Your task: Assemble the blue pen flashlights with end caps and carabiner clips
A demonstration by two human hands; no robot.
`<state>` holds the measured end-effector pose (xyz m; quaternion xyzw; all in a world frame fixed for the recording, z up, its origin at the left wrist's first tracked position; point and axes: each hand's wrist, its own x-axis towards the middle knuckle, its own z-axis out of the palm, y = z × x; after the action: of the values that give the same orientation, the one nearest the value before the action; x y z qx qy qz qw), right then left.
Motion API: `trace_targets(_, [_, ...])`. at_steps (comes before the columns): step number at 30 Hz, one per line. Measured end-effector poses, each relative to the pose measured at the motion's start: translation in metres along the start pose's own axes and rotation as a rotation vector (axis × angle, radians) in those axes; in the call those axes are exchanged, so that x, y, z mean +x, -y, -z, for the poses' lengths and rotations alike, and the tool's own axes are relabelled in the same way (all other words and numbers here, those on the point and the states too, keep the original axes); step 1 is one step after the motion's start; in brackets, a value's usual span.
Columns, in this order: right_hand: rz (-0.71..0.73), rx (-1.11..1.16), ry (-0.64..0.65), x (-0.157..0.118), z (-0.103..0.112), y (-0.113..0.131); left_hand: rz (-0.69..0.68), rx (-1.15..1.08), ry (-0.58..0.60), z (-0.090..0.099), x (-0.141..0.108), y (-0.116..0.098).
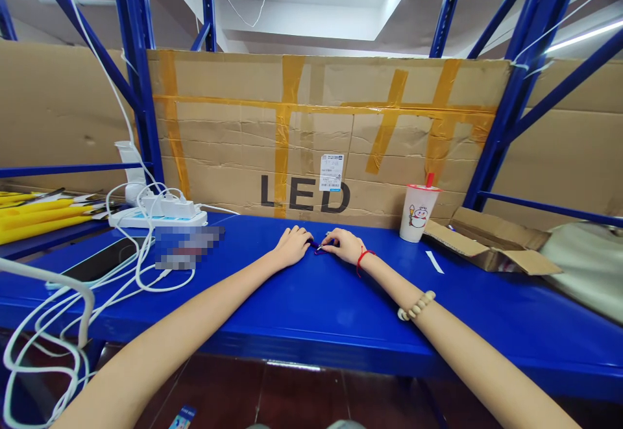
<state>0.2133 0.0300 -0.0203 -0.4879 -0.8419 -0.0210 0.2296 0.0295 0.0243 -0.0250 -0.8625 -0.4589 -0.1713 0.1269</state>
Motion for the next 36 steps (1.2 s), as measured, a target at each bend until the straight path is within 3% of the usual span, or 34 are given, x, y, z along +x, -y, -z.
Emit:
trace_targets(7, [-0.015,-0.053,-0.049,-0.002,0.001,0.0,-0.033,0.019,-0.049,0.004,0.0,-0.001])
trace_targets(12, [0.064,0.039,-0.129,-0.002,0.003,0.012,-0.148,0.049,-0.12,0.008,-0.001,-0.006])
trace_targets(20, [0.182,0.031,-0.023,0.0,0.003,0.01,-0.212,-0.059,-0.239,0.012,-0.003,-0.004])
trace_targets(28, [0.167,0.063,-0.139,-0.003,0.008,0.01,-0.121,-0.003,-0.245,0.01,-0.003,-0.001])
trace_targets(36, [0.166,0.014,-0.189,-0.007,0.012,0.014,-0.153,0.152,-0.232,0.008,-0.001,-0.001])
